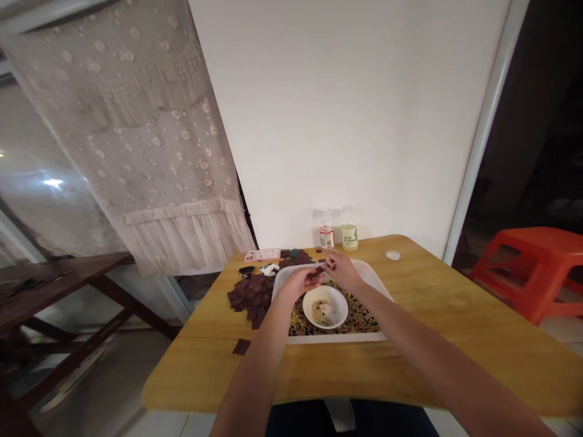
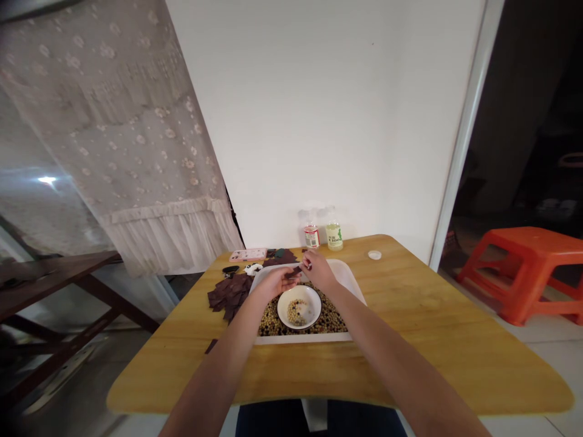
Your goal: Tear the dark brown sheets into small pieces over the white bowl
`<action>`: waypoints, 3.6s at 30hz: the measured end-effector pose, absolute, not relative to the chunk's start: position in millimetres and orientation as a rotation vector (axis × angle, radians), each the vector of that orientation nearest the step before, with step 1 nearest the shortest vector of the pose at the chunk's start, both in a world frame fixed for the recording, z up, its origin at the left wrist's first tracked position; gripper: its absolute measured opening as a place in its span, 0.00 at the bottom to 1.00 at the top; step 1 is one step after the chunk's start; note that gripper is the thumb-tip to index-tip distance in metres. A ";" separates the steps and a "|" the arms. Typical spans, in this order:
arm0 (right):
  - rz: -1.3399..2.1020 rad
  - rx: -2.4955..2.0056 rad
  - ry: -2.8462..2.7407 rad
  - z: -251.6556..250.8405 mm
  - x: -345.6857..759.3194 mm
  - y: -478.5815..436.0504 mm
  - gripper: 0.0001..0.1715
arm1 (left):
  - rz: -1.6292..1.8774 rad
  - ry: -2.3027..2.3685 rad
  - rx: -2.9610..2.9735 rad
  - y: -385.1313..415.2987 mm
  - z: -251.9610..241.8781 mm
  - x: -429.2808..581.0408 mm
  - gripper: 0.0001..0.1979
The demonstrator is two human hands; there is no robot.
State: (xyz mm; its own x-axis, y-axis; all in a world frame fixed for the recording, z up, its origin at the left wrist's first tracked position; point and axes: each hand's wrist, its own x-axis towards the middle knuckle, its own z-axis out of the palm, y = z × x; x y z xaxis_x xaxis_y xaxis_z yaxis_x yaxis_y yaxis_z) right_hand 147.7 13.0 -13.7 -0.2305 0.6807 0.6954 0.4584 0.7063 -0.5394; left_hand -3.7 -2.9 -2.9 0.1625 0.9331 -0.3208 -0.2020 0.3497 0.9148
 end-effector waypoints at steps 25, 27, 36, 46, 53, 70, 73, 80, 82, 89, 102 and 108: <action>0.254 -0.866 -1.926 -11.6 145.0 8.3 0.12 | 0.999 1.097 0.840 -4.2 -2.2 -4.2 0.05; 0.244 -0.877 -1.910 -12.1 144.7 8.6 0.12 | 0.992 1.110 0.841 -5.5 -0.6 -3.7 0.06; 0.251 -0.864 -1.923 -13.7 145.5 10.3 0.11 | 0.992 1.106 0.842 -6.6 0.3 -3.5 0.06; 0.271 -0.880 -1.926 -12.5 144.9 8.0 0.11 | 0.991 1.104 0.854 -5.8 -0.6 -3.4 0.04; 0.231 -0.918 -1.876 -11.5 147.3 10.5 0.11 | 0.984 1.090 0.867 -2.3 -5.0 -4.8 0.05; 0.249 -0.867 -1.916 -8.4 144.7 5.7 0.12 | 0.979 1.091 0.880 -2.6 -4.6 -4.9 0.04; 0.232 -0.898 -1.884 -9.5 145.4 7.5 0.12 | 0.968 1.100 0.875 -3.4 -3.0 -4.6 0.04; 0.254 -0.901 -1.908 -9.5 145.1 7.1 0.12 | 0.975 1.079 0.882 -3.1 -4.7 -5.6 0.04; 0.259 -0.892 -1.921 -9.6 144.5 7.0 0.12 | 0.978 1.074 0.889 -3.4 -4.8 -5.7 0.04; 0.237 -0.936 -1.867 -9.1 146.3 8.2 0.12 | 0.964 1.112 0.875 -4.2 -2.1 -4.4 0.03; 0.230 -0.919 -1.886 -13.9 147.5 12.5 0.11 | 0.988 1.082 0.889 -2.6 -6.7 -5.5 0.04; 0.229 -0.916 -1.896 -14.6 147.0 13.3 0.11 | 0.968 1.092 0.891 -3.6 -3.9 -5.0 0.05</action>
State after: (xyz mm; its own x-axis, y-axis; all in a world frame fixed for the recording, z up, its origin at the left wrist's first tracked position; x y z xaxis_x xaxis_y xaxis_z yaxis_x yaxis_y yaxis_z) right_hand 147.0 13.3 -14.6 -0.2363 0.6810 0.6931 0.4961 0.6979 -0.5165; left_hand -5.0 -3.6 -3.9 0.1705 0.9395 -0.2971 -0.1818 0.3263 0.9276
